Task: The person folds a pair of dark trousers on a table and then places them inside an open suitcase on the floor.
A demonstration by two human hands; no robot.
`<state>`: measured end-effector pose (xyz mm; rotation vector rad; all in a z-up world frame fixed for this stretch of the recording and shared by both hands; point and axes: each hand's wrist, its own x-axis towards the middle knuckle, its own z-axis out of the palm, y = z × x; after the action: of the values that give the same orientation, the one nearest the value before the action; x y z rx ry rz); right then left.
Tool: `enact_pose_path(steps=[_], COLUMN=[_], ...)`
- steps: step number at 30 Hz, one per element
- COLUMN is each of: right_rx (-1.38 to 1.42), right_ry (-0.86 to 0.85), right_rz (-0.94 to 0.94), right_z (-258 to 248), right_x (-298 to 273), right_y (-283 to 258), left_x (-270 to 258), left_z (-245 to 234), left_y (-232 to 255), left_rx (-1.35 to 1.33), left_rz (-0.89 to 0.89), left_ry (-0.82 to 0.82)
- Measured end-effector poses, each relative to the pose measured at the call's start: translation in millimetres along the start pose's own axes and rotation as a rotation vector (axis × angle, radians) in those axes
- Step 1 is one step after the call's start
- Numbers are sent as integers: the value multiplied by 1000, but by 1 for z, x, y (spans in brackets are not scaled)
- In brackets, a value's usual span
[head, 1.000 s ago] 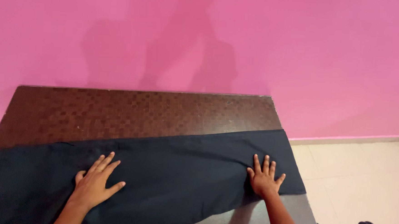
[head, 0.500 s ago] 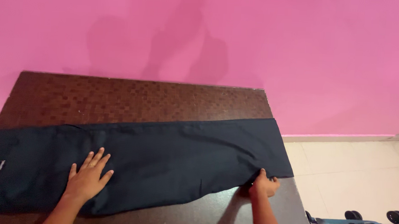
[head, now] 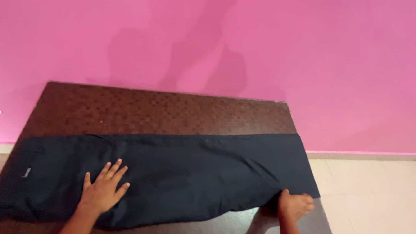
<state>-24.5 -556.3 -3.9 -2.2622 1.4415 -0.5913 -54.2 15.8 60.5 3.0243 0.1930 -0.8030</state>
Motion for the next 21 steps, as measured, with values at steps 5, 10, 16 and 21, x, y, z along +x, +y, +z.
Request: enact_pose_path(steps=[5,10,16,21], right_rx=[-337,-613,-687,-298], right_ry=[-442,-540,-575,-455], right_rz=[-478,-587,-552,-939], right_z=[-5,-2,13,21], right_x=[-94,-103,-68,-152], right_y=[-44,-36,-45,-96], left_x=[-13,-1,2,-1], left_z=[-10,3,10,11], left_y=[3,-10,-45,-46], left_rx=[101,-2,35,24], left_rz=[-81,-54,33,-16], left_ry=[27,25,125,168])
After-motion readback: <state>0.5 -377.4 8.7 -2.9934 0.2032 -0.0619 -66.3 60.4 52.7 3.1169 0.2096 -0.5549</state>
